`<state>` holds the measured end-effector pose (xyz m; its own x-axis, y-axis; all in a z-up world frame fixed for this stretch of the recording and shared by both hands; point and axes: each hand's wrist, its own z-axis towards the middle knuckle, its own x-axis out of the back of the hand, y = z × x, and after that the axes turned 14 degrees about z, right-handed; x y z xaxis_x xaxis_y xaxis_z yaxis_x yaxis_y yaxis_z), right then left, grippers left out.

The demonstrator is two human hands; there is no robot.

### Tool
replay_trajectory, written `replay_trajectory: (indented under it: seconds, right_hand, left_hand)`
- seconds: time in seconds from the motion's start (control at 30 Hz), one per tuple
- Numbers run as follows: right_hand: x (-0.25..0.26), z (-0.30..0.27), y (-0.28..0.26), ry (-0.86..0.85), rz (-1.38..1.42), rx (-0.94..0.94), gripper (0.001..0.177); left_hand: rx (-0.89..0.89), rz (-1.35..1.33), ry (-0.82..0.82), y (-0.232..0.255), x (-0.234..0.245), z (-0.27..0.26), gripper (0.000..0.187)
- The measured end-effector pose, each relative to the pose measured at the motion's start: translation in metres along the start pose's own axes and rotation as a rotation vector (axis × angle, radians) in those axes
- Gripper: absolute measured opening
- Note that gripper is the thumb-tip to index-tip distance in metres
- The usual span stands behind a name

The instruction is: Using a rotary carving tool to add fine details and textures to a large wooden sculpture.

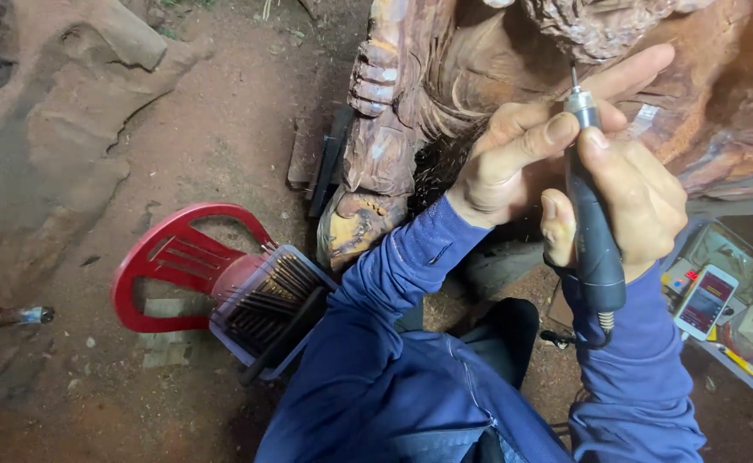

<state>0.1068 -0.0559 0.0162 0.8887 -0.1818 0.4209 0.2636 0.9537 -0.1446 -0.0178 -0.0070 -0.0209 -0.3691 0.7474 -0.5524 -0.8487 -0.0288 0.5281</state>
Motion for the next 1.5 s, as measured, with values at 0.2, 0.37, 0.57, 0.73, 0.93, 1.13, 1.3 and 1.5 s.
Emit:
replay_trajectory:
  seconds: [0.2, 0.37, 0.57, 0.73, 0.93, 1.13, 1.3, 1.5]
  right_hand:
    - [0.000, -0.006, 0.008, 0.048, 0.039, 0.083, 0.042]
    - [0.004, 0.001, 0.000, 0.002, 0.035, 0.006, 0.041]
    - [0.005, -0.001, 0.001, 0.006, 0.037, 0.036, 0.039]
    - [0.005, 0.002, -0.001, 0.015, 0.009, 0.016, 0.039]
    - [0.004, -0.003, 0.005, 0.102, 0.040, 0.072, 0.041]
    - [0.009, 0.006, -0.002, 0.102, 0.030, 0.027, 0.037]
    - [0.013, 0.005, 0.000, 0.118, 0.025, 0.040, 0.036]
    - [0.016, 0.004, 0.002, 0.127, 0.013, 0.073, 0.035]
  left_hand:
    - [0.017, 0.092, 0.014, 0.000, -0.001, 0.000, 0.030]
    - [0.029, 0.111, 0.060, -0.001, 0.001, 0.002, 0.032]
    - [0.000, 0.125, 0.042, -0.009, 0.005, 0.002, 0.031]
    - [-0.042, 0.106, -0.029, 0.001, -0.003, 0.005, 0.029]
    - [0.011, 0.329, 0.076, 0.002, -0.008, 0.004, 0.034]
    - [-0.041, 0.287, -0.035, 0.000, -0.004, 0.009, 0.029]
    - [-0.055, 0.281, -0.046, -0.002, -0.006, 0.011, 0.029]
    - [-0.070, 0.370, -0.043, -0.002, -0.009, 0.014, 0.029]
